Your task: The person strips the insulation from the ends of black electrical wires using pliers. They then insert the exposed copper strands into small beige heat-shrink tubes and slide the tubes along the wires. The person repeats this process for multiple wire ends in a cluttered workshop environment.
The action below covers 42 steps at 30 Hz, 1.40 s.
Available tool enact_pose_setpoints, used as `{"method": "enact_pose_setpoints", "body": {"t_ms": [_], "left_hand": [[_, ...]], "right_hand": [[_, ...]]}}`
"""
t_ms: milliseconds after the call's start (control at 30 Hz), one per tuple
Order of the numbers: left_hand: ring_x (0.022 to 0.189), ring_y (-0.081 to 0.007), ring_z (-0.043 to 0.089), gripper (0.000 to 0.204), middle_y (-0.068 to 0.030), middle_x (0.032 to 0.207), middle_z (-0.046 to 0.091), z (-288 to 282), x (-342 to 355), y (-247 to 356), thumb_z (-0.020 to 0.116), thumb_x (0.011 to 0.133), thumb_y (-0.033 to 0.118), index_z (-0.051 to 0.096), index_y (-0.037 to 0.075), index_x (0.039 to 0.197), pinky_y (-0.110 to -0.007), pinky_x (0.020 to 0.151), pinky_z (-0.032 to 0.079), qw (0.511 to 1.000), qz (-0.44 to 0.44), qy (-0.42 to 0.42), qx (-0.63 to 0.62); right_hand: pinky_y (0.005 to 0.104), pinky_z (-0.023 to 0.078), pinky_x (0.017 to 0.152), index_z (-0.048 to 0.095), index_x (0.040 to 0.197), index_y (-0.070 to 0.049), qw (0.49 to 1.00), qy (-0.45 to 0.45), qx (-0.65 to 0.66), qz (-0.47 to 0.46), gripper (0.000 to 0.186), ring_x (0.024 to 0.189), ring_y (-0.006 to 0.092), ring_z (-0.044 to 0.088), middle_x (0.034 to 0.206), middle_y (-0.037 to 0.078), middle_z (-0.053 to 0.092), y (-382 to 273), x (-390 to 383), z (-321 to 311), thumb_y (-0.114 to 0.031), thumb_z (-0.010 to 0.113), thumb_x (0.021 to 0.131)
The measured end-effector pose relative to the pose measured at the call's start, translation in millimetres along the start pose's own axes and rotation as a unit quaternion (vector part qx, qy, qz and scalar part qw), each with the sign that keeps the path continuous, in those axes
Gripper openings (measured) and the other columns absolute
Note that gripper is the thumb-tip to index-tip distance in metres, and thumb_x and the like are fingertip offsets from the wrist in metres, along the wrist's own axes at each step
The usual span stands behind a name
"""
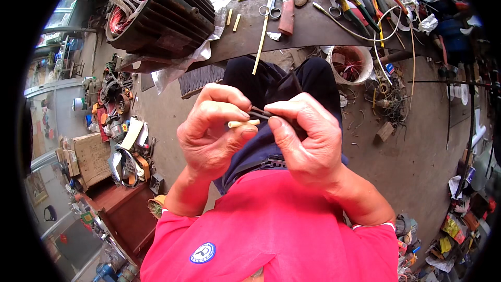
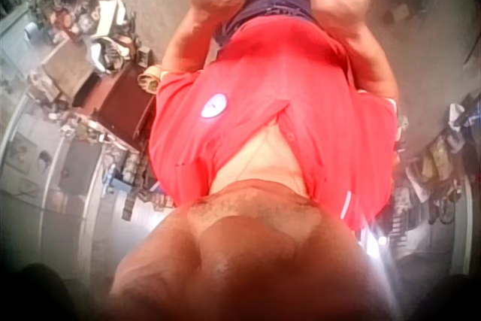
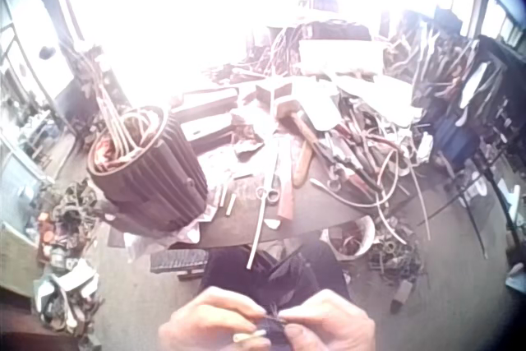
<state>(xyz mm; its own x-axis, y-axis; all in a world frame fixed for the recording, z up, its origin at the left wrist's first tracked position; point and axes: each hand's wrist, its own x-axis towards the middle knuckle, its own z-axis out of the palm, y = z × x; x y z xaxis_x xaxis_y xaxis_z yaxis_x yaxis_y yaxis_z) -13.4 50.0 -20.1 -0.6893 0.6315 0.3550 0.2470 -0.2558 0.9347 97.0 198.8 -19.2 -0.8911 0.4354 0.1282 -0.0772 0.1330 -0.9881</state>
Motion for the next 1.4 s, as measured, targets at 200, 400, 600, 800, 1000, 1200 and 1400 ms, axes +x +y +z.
{"method": "enact_pose_setpoints", "body": {"t_ms": [200,400,600,800,1000,1200,1400], "left_hand": [[0.086,-0.0212,0.067,0.024,-0.0152,0.093,0.068,-12.1,-4.5,-5.3,0.077,0.079,-0.010,0.065,-0.003,0.099,-0.030,0.077,0.054,0.999,-0.007,-0.044,0.012],[0.079,-0.0178,0.064,0.023,-0.0141,0.089,0.067,-16.7,-3.8,-6.3,0.078,0.077,-0.009,0.069,-0.002,0.098,-0.027,0.067,0.051,0.995,0.025,-0.054,0.085],[0.073,-0.0166,0.061,0.028,-0.0093,0.086,0.065,-19.6,-1.1,0.6,0.081,0.076,-0.005,0.073,0.002,0.102,-0.026,0.061,0.049,0.990,0.042,-0.045,0.129],[0.077,-0.0145,0.059,0.021,-0.0104,0.089,0.064,-18.6,-0.5,-0.1,0.077,0.081,-0.006,0.072,-0.001,0.100,-0.024,0.065,0.047,0.989,0.043,-0.058,0.132],[0.078,-0.0153,0.057,0.017,-0.0113,0.092,0.058,-9.8,-10.6,-5.8,0.058,0.097,-0.003,0.053,-0.001,0.113,-0.026,0.069,0.048,1.000,-0.020,0.016,0.008],[0.057,-0.0222,0.048,0.043,-0.0085,0.079,0.058,0.2,0.7,10.4,0.072,0.073,-0.010,0.060,0.001,0.112,-0.034,0.049,0.039,0.956,0.123,-0.074,0.257],[0.054,-0.0224,0.048,0.015,-0.0068,0.066,0.052,-4.5,7.2,3.4,0.077,0.081,0.005,0.064,0.002,0.089,-0.034,0.048,0.038,0.949,0.136,-0.125,0.256]], "right_hand": [[0.0237,0.043,0.060,0.071,0.102,0.002,0.997,-0.006,-0.050,-0.062,0.017,0.070,0.0119,0.055,0.086,0.008,0.062,-9.9,5.5,-12.4,0.006,0.069,0.086],[0.0227,0.041,0.055,0.070,0.097,0.002,0.986,-0.032,-0.088,-0.135,0.017,0.065,0.0113,0.053,0.083,0.008,0.061,-17.7,10.7,-15.4,0.007,0.072,0.082],[0.0222,0.037,0.050,0.069,0.097,0.001,0.971,-0.072,-0.151,-0.172,0.023,0.061,0.0087,0.050,0.081,0.008,0.060,-25.4,16.1,-21.1,0.012,0.070,0.077],[0.0233,0.038,0.051,0.069,0.095,0.002,0.975,-0.076,-0.155,-0.141,0.022,0.060,0.0097,0.050,0.077,0.007,0.059,-27.3,14.3,-18.6,0.012,0.070,0.076],[0.0229,0.037,0.056,0.068,0.092,0.003,0.993,-0.078,-0.093,0.010,0.008,0.063,0.0067,0.047,0.075,0.002,0.057,-28.4,15.4,-22.9,0.006,0.067,0.084],[0.0228,0.040,0.053,0.068,0.089,0.003,0.985,-0.104,0.005,0.141,0.002,0.064,0.0034,0.050,0.074,0.001,0.060,-32.1,15.3,-22.2,0.001,0.068,0.088],[0.0272,0.041,0.050,0.067,0.089,0.000,0.989,-0.126,-0.080,-0.008,0.008,0.059,0.0117,0.055,0.072,0.006,0.059,-23.4,13.5,-22.5,0.004,0.070,0.083]]}}
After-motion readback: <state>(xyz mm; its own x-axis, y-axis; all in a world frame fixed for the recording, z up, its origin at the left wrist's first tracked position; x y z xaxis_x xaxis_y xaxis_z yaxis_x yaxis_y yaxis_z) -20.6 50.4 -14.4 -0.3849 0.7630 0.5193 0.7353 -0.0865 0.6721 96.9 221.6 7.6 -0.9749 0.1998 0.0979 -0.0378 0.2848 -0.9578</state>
